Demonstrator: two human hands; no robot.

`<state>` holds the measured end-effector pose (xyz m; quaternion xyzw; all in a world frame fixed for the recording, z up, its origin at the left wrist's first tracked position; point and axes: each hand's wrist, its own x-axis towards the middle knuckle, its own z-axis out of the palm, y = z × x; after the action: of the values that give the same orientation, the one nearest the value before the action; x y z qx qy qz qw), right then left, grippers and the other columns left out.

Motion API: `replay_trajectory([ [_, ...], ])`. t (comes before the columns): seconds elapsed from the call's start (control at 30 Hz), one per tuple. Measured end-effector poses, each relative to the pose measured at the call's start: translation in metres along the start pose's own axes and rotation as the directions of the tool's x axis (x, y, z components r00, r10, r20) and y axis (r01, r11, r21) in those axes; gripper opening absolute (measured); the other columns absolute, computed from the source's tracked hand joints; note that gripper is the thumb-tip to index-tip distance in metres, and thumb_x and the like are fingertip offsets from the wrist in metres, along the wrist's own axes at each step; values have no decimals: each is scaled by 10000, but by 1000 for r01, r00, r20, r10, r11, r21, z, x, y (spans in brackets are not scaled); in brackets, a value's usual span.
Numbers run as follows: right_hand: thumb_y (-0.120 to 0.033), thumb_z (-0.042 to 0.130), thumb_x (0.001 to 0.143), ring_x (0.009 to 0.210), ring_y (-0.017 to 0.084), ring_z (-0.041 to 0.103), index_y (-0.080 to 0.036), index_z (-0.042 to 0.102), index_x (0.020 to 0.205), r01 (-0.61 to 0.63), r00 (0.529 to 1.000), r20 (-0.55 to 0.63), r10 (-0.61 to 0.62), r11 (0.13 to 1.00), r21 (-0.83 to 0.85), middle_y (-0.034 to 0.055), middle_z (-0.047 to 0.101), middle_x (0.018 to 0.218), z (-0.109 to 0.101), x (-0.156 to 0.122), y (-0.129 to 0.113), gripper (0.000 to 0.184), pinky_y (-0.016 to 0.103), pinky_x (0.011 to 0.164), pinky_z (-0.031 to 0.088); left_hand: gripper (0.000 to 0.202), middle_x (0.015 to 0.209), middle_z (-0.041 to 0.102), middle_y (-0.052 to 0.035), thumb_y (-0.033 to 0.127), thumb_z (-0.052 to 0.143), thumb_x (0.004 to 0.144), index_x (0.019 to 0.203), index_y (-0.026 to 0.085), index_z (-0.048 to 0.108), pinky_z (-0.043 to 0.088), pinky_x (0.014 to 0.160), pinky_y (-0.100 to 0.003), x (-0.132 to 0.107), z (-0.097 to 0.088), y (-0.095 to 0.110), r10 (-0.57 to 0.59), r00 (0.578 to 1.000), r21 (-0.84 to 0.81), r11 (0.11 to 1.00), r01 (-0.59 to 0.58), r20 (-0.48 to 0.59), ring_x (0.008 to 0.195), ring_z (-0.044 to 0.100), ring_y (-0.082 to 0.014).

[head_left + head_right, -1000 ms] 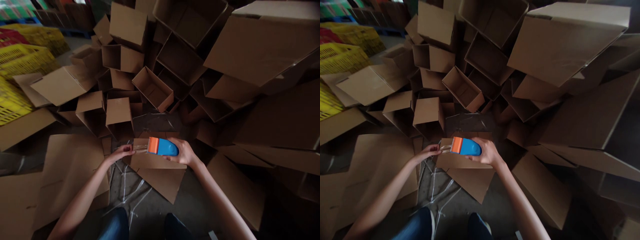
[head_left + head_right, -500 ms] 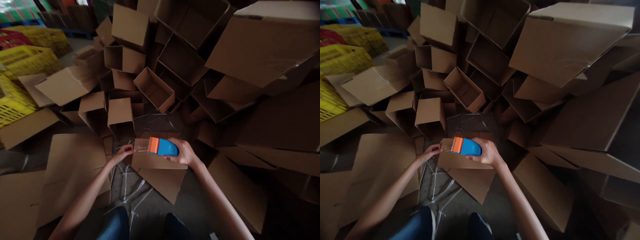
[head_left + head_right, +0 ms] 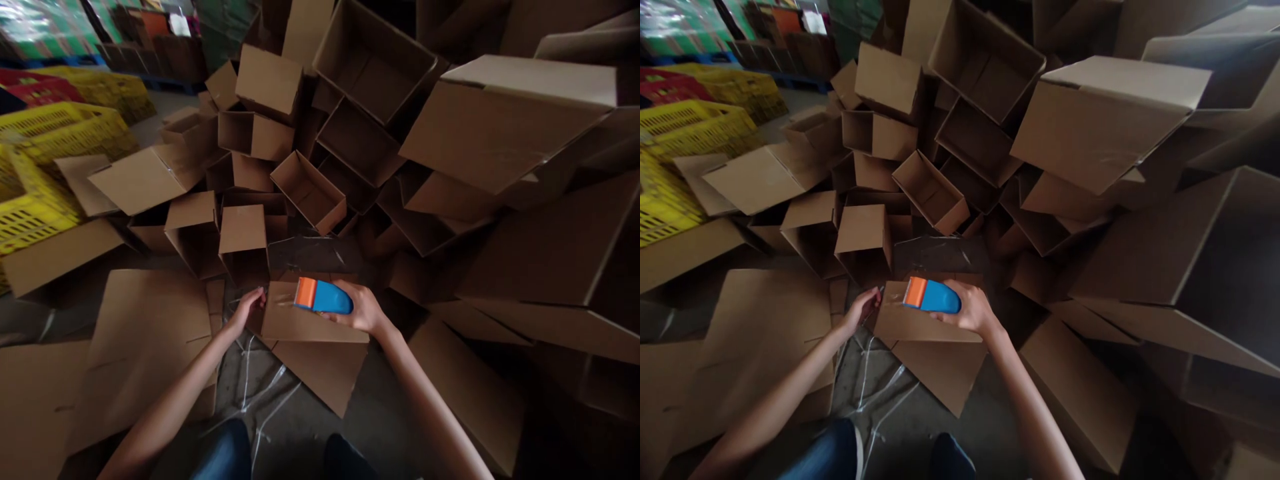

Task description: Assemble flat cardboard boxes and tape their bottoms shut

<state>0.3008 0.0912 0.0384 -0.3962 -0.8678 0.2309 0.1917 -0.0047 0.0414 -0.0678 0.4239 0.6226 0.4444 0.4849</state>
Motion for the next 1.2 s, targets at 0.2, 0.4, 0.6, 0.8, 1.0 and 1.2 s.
replay_trajectory([
  [0.2, -591, 710, 724, 926, 268, 696, -242, 605, 1119, 17, 1000, 2, -17, 1000, 12, 54, 718, 1035, -1, 0, -3, 537, 320, 763, 508, 238, 924, 661, -79, 330, 367, 893, 894, 197, 565, 467, 801, -315, 26, 25, 16, 17, 951, 194, 980, 46, -310, 931, 627, -218],
  [0.4, -605, 725, 702, 978, 299, 697, -245, 610, 1179, 24, 1000, 9, -24, 1000, -12, 72, 719, 1113, -5, 0, -8, 609, 357, 783, 530, 410, 1026, 717, -187, 301, 290, 977, 949, 152, 670, 453, 890, -378, 24, 46, 31, 11, 960, 436, 892, 117, -281, 1066, 652, -291],
  [0.6, -474, 748, 707, 1112, 303, 661, -307, 488, 1405, 84, 989, 129, -76, 995, -54, 49, 644, 1316, -20, 0, -16, 764, 389, 875, 535, 560, 1072, 726, -233, 480, 275, 983, 1059, 143, 715, 472, 836, -420, 17, 47, 45, -20, 967, 601, 780, 174, -253, 1074, 664, -367],
  [0.8, -419, 769, 674, 1070, 304, 680, -326, 536, 1375, 118, 968, 237, -85, 985, -127, 35, 677, 1264, -42, 7, -6, 745, 392, 848, 544, 601, 1066, 739, -217, 513, 258, 981, 1108, 158, 726, 482, 776, -385, 17, 48, 50, -49, 963, 676, 702, 223, -267, 1036, 685, -355],
  [1.0, -474, 781, 677, 1033, 329, 687, -324, 585, 1337, -44, 950, 286, 121, 964, -263, 46, 700, 1221, -110, -22, 35, 705, 403, 819, 541, 576, 1028, 748, -209, 494, 276, 978, 1090, 162, 733, 483, 743, -382, 21, 45, 51, -68, 957, 689, 680, 251, -282, 992, 696, -359],
  [1.2, -408, 802, 640, 1034, 351, 681, -307, 636, 1273, -234, 924, 214, 318, 910, -343, 60, 704, 1209, -168, -74, 60, 662, 421, 804, 550, 573, 1019, 745, -220, 487, 278, 974, 1048, 156, 740, 478, 728, -381, 27, 46, 49, -64, 963, 700, 674, 235, -262, 982, 692, -372],
])
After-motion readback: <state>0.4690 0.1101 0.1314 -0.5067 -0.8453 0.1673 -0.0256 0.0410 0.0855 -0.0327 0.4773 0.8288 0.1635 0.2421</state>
